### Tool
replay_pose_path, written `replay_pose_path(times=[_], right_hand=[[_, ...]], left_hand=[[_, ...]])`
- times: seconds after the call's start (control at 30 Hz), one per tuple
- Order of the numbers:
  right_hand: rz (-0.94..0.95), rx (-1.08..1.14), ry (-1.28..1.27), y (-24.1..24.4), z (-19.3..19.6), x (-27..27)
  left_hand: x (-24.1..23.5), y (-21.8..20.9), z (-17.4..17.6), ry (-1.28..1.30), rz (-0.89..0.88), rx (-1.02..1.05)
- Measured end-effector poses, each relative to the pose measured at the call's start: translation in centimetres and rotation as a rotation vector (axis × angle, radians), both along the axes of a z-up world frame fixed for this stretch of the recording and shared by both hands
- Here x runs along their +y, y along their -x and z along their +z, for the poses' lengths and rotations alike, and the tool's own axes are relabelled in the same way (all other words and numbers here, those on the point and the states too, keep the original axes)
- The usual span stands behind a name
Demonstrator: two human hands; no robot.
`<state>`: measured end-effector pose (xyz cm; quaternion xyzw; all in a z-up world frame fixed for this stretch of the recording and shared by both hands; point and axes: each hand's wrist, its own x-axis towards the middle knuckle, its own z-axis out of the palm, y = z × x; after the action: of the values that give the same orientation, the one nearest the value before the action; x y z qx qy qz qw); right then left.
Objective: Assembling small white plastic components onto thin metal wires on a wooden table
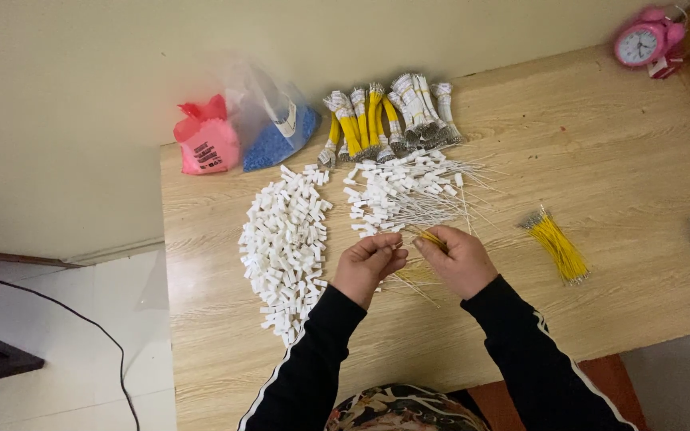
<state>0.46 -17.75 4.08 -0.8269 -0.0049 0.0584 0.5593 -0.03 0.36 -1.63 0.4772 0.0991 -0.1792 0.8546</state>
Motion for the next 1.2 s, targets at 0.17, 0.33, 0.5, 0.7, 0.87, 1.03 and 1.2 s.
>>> replay_pose_path(times=[0.17, 0.33, 0.5, 0.7, 0.87, 1.03, 1.2], right_hand=[[0.045, -0.169, 0.313, 0.1, 1.2, 0.4], [0.085, -0.233, 0.361, 0.2, 2.8, 0.5], [0.122, -0.236, 0.343, 0.3, 3.0, 0.2], [0.129, -0.214, 0.318, 0.4, 3.2, -0.2], [0.148, -0.192, 0.244, 0.4, 2.6, 0.3], [0.125, -0.043, 0.085, 0.4, 1.2, 0.2], [0.174, -0.034, 0.249, 0.3, 0.0, 0.2]], left_hand=[[0.2, 0.3, 2.3, 0.027, -0.040, -0.001], [0.8, 0.3, 1.6, 0.082, -0.081, -0.030], [1.2, 0.1, 1.1, 0.091, -0.146, -0.041], [1.4, -0.1, 1.9, 0.016, -0.206, -0.047], [1.2, 0.0, 2.2, 0.035, -0.198, -0.021], [1.5, 0.0, 1.8, 0.095, -0.148, 0.040], [1.4, 0.1, 1.4, 0.100, -0.169, 0.054]])
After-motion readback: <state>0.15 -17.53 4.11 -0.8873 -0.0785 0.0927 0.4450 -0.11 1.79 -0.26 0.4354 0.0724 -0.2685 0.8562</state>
